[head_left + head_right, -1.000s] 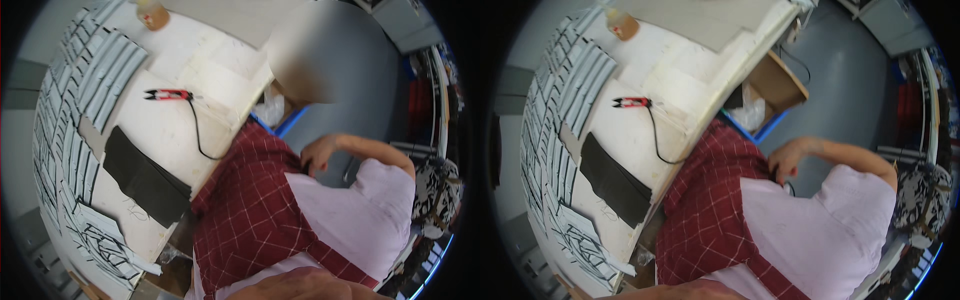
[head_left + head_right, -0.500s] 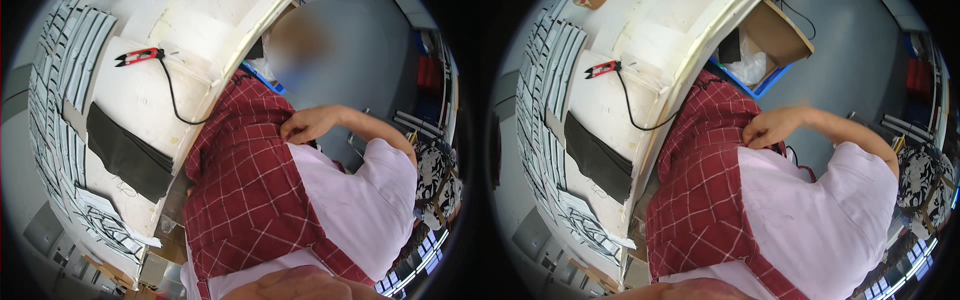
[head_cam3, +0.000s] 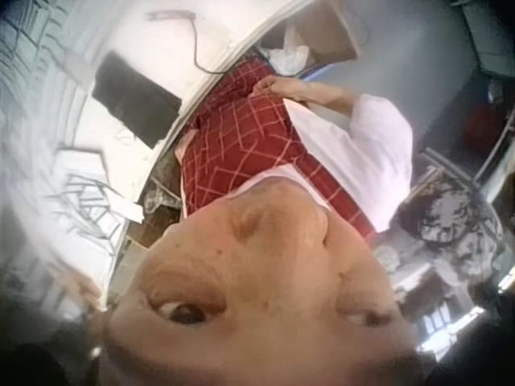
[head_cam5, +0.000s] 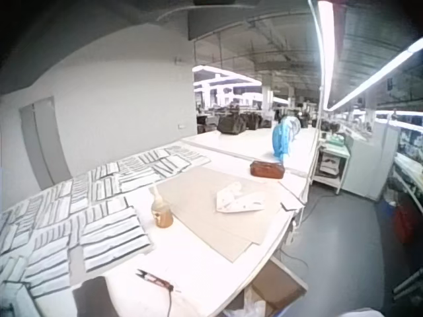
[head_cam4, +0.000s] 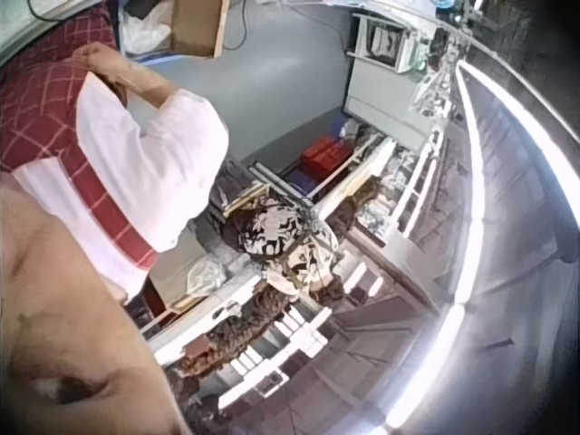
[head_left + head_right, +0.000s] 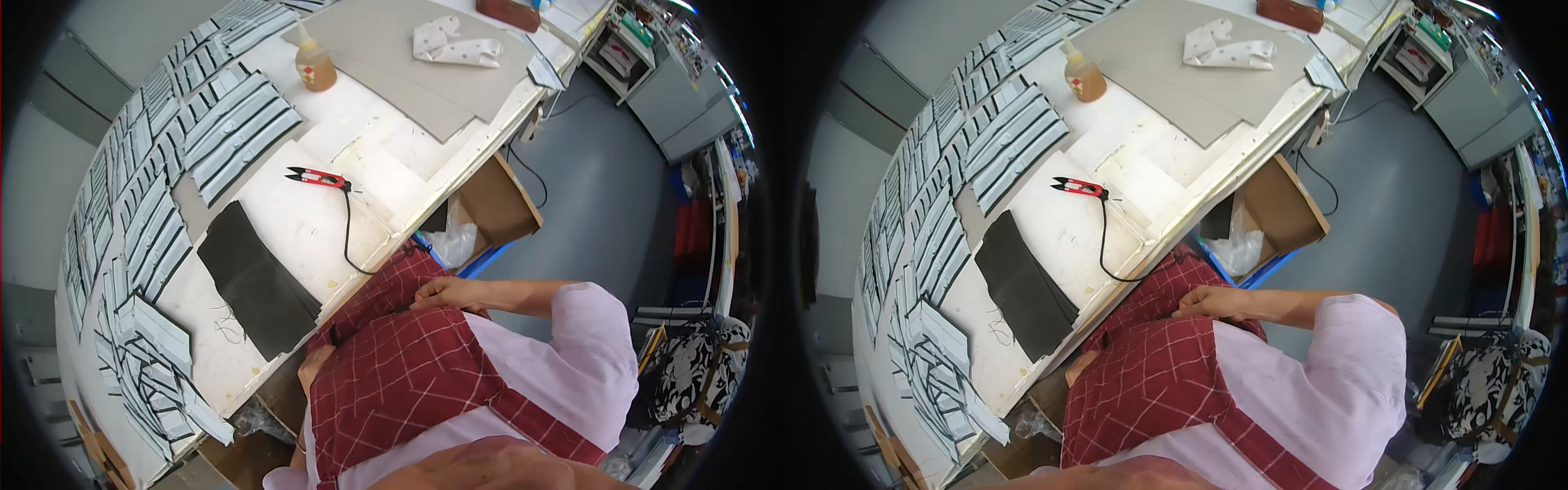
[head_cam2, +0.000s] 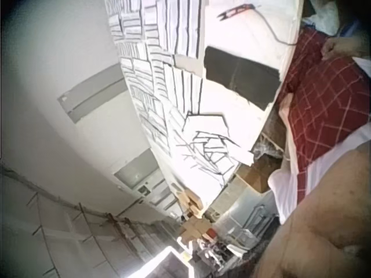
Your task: Trim and notch small leather strips using hand snips at a production table.
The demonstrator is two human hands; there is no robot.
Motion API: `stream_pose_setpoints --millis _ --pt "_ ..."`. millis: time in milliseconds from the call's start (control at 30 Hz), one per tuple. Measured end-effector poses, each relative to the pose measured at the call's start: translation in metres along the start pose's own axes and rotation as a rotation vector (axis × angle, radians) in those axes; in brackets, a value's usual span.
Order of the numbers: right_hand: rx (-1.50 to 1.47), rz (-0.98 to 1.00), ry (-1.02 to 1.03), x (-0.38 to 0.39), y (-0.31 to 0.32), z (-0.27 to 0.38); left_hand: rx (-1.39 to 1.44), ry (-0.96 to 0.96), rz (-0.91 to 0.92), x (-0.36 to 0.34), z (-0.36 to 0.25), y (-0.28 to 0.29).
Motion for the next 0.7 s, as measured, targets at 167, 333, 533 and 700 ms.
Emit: stream_pose_setpoints --millis 167,333,533,700 --pt "0.066 -0.064 -0.058 -0.038 0.014 -0.004 -0.022 0.075 0.199 0.005 0.038 -0.015" --pt "0.112 -0.016 -0.003 -0.059 0.025 -0.008 -0.174 0.100 0.588 0.003 0.042 -0.008" --pt "0.391 0.166 -0.145 -0.051 0.030 -0.010 -0.336 -0.048 0.518 -0.006 0.043 -0.021" --pt "0.525 0.251 -0.150 -0.047 0.028 0.000 -0.419 -0.113 0.403 -0.023 0.001 -0.017"
Point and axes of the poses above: each hand's wrist, its own x-axis away from the middle knuckle, its own y-axis out of the back of the hand, z = x × y, the point moved 2 cm from there along -x, towards the middle knuckle, and after that the axes turned 8 degrees about z, right-handed, at the moved point
